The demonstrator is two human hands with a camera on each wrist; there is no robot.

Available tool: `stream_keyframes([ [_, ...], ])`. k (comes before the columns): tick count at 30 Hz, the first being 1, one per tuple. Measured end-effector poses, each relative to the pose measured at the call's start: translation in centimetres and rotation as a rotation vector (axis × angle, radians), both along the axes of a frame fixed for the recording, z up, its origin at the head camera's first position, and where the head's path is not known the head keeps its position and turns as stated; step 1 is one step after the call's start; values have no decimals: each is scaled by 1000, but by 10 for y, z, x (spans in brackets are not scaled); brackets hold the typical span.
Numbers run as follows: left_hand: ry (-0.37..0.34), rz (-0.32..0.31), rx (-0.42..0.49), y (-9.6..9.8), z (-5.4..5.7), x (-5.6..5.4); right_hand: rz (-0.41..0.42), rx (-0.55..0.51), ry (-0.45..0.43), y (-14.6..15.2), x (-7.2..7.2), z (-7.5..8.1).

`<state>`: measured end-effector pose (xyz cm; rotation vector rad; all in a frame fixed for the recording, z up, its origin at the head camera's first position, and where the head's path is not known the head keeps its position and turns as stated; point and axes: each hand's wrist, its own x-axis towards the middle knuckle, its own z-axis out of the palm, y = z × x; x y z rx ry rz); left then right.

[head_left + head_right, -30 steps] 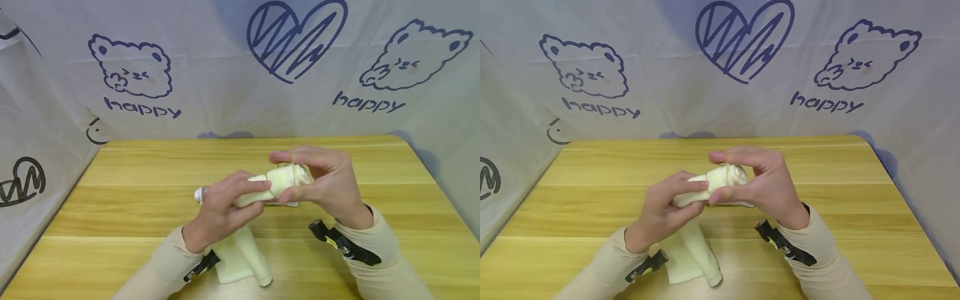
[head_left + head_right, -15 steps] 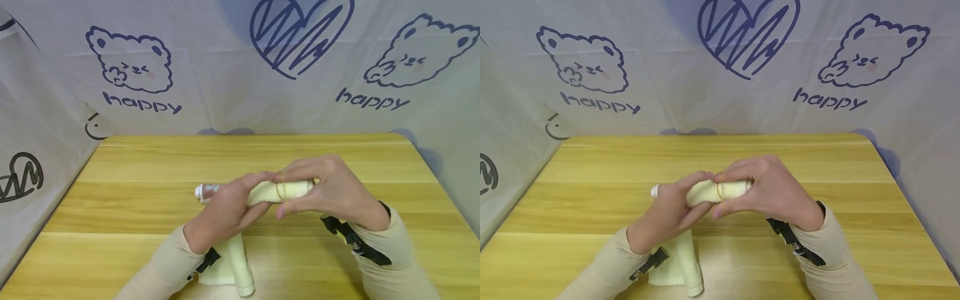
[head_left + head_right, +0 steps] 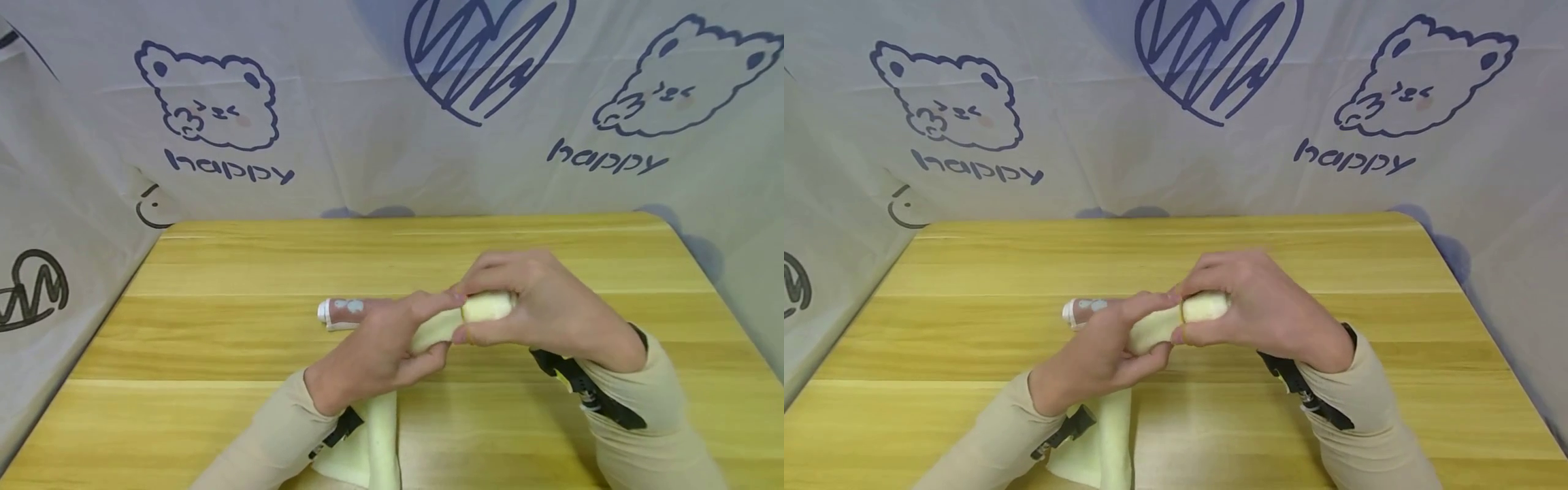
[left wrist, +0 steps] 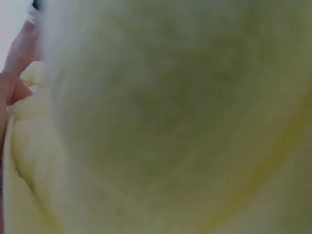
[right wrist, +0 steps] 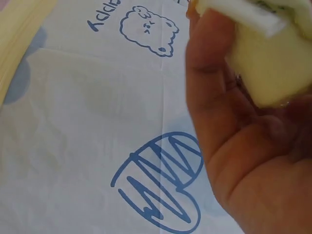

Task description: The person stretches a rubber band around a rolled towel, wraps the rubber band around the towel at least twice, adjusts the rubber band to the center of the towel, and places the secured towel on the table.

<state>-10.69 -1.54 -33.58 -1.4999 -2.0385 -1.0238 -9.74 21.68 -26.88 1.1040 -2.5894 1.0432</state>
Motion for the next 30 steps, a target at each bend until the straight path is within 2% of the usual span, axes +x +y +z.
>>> stream_keyframes([
  [3, 101, -5, 3, 1, -1, -1, 36, 12, 14, 0, -1, 1],
  [5, 139, -7, 23, 2, 0, -1, 42, -3, 22, 0, 0, 3],
  [9, 137, -27, 90, 1, 3, -2, 42, -51, 66, 0, 1, 6],
  [17, -2, -76, 208, -2, 8, -1, 16, -105, 141, -5, 6, 8],
  [23, -104, -10, 329, -4, 8, 0, -50, -167, 185, -12, 12, 9],
  [27, -212, 19, 434, -3, 10, 3, -98, -332, 204, -15, 18, 9],
  [30, -346, 29, 529, -2, 14, 7, -76, -540, 212, -17, 19, 9],
])
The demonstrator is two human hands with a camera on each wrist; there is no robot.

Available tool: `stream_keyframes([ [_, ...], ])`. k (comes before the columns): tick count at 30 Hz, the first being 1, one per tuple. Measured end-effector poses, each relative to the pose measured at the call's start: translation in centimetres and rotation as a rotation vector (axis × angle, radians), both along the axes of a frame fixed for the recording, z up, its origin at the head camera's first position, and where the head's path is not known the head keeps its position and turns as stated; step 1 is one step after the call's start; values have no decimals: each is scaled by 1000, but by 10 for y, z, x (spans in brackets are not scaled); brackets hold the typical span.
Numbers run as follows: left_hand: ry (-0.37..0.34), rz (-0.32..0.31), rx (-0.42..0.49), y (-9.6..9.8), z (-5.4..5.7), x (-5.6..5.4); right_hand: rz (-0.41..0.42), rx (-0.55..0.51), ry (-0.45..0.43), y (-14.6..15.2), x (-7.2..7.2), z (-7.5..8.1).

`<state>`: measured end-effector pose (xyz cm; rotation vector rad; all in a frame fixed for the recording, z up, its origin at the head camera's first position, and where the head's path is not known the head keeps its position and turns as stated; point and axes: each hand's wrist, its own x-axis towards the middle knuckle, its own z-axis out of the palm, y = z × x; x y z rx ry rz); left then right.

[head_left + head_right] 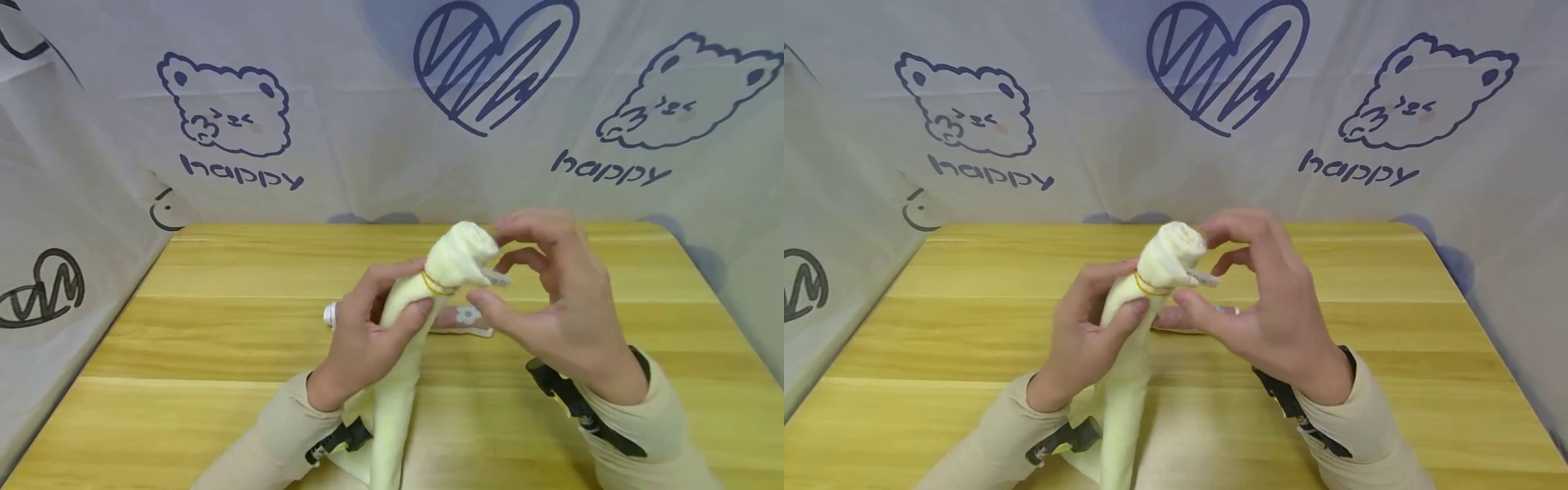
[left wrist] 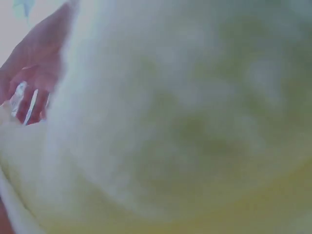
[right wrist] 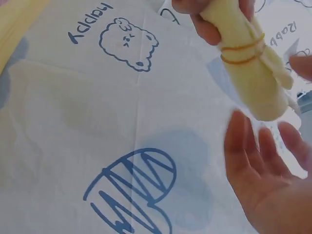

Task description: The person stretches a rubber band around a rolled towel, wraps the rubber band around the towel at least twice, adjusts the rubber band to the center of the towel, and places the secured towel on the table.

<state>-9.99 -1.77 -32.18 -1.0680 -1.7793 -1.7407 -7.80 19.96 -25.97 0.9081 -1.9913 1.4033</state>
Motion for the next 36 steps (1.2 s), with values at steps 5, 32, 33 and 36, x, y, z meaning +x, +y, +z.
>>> stream_keyframes([
  [5, -231, 14, 150, 3, 7, 6, 49, -108, 161, -6, 1, -6],
  [32, -705, -434, 269, 36, 36, 40, -245, 109, 319, -8, 3, -4],
  [33, -721, -421, 268, 36, 35, 40, -257, 134, 321, -8, 2, -4],
  [36, -752, -382, 252, 38, 32, 38, -266, 164, 337, -8, -1, -6],
])
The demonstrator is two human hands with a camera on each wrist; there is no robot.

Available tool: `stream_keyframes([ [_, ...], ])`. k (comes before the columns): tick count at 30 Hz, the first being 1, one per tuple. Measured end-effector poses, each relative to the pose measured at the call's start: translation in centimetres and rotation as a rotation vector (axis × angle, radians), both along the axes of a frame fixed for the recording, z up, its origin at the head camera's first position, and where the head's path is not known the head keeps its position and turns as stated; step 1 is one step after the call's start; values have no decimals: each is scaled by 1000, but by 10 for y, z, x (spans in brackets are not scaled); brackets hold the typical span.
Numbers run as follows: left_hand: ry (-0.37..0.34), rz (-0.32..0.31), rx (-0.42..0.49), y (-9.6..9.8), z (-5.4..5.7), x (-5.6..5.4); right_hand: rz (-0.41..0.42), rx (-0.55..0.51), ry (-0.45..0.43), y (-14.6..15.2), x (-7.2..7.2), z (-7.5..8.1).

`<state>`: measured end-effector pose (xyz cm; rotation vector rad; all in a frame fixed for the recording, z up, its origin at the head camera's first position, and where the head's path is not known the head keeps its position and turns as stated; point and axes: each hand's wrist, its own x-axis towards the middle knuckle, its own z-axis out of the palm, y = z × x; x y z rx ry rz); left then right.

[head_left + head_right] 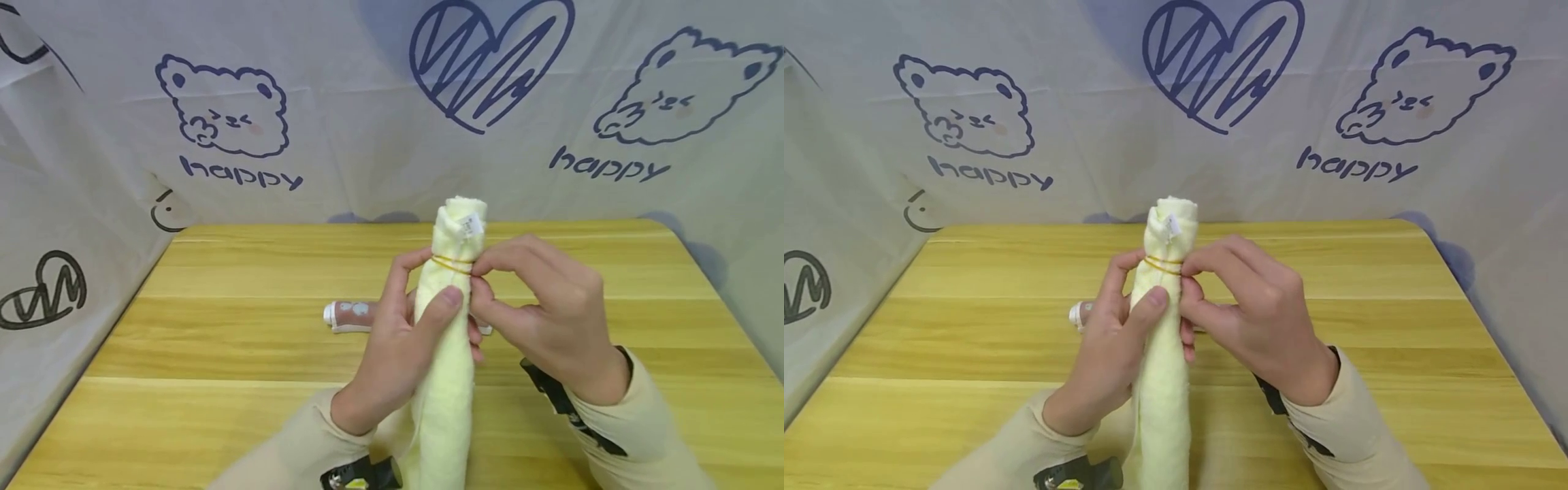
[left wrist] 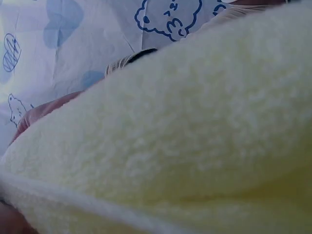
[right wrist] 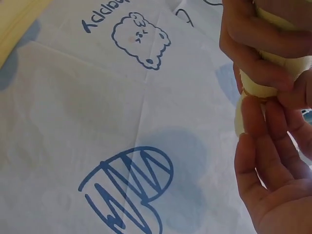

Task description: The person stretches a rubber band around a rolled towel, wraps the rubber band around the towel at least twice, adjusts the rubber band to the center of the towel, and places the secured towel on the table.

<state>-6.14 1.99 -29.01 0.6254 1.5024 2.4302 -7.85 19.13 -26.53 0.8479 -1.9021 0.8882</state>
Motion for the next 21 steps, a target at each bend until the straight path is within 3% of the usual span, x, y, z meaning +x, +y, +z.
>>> stream_keyframes([
  [6, 14, 46, -31, 2, -7, -4, 51, -29, -4, -2, -2, -1],
  [10, 18, 93, -18, 2, -13, -6, 10, 22, -10, -3, -1, -2],
  [18, 136, 197, -48, 3, -21, -13, -63, 154, -34, 0, -4, -4],
  [21, 149, 223, -71, 4, -23, -16, -27, 162, -99, 0, -5, -6],
])
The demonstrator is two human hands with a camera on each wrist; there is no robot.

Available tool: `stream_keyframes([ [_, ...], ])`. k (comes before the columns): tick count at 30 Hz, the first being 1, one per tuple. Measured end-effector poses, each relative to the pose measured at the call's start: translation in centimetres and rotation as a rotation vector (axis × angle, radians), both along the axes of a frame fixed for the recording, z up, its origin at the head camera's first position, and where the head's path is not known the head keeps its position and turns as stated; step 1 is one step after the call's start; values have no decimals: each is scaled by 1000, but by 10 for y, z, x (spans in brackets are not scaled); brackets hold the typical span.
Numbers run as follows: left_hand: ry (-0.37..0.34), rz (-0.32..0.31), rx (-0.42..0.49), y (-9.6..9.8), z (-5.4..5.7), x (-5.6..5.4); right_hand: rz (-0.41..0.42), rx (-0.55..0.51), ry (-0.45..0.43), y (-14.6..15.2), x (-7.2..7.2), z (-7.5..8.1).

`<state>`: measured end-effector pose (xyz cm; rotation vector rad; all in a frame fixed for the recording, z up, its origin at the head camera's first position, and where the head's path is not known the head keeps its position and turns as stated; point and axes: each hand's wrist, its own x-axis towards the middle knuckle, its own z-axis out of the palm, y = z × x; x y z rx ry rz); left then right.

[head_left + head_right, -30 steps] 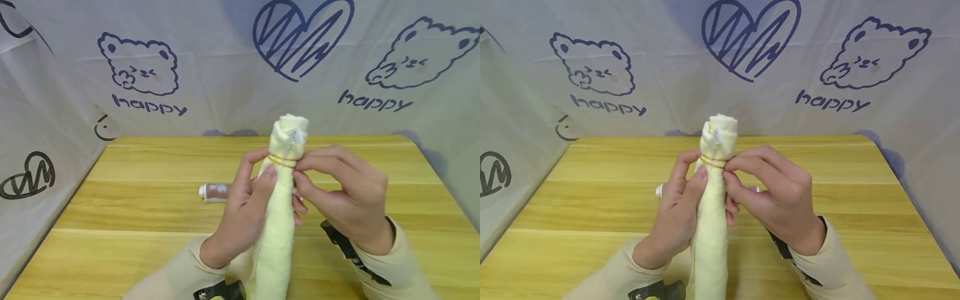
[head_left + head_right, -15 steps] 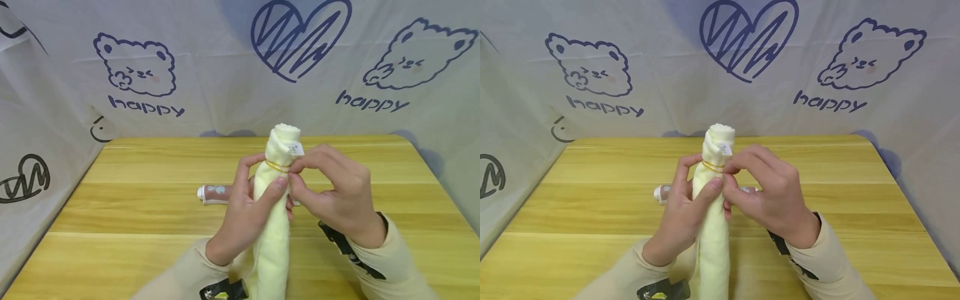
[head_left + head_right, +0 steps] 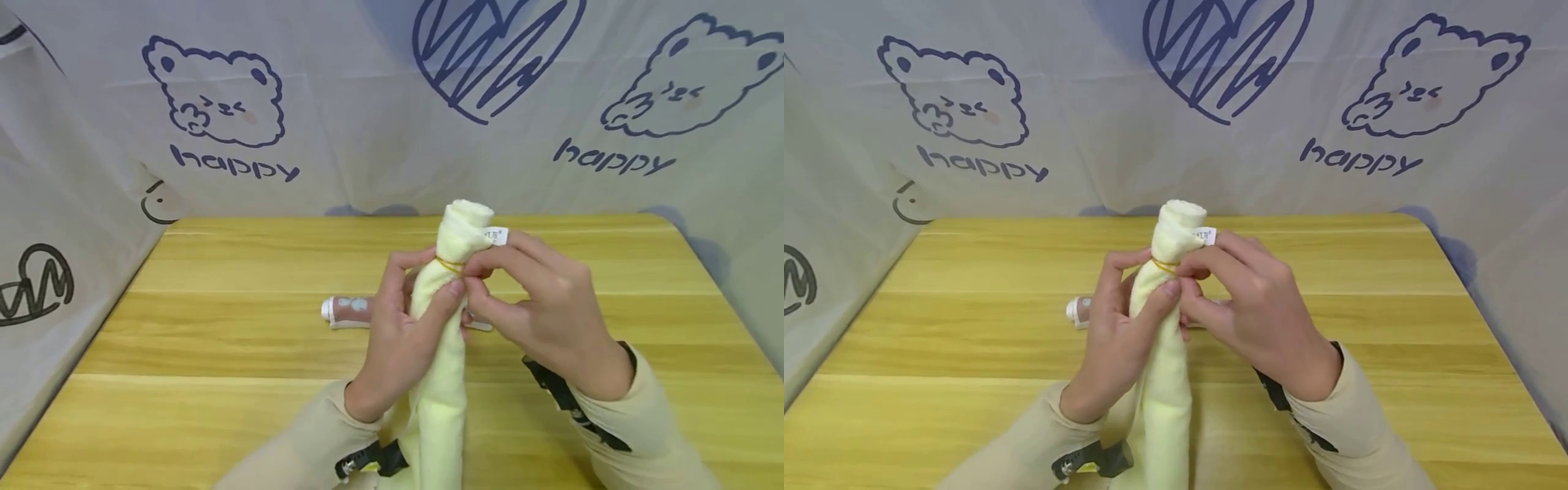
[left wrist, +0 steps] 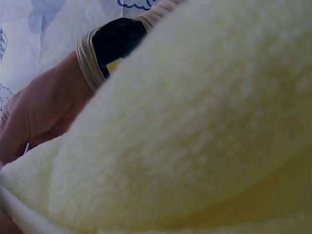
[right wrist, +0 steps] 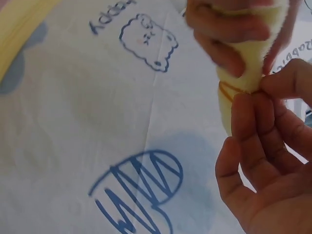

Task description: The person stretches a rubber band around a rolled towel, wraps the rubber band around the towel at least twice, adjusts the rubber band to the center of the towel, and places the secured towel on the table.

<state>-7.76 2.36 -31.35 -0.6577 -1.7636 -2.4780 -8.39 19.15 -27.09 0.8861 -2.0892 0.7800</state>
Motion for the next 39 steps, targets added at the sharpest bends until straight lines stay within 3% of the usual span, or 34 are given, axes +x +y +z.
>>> stream_keyframes([
  [6, 18, 49, -10, -1, -4, -6, 150, -9, -240, 1, -1, -3],
  [11, 12, 64, -28, -2, -5, -8, 212, 102, -257, 3, -1, -2],
  [15, -5, 51, -22, -2, -4, -8, 243, 117, -265, 6, 2, 1],
  [19, 5, 59, -23, -2, -3, -8, 218, 86, -305, 9, 5, 5],
  [24, 28, 78, -60, -4, -5, -10, 66, 121, -288, 4, 9, 5],
  [27, 15, 87, -74, -5, -7, -12, 72, 131, -265, 0, 10, 4],
  [32, -60, 59, -47, -6, -8, -18, 269, 3, -212, -1, 8, 3],
  [35, -105, 27, -28, -5, -8, -20, 444, -118, -194, -3, 5, 0],
  [39, -125, 25, -62, -5, -9, -21, 687, -268, -238, -4, 3, -5],
])
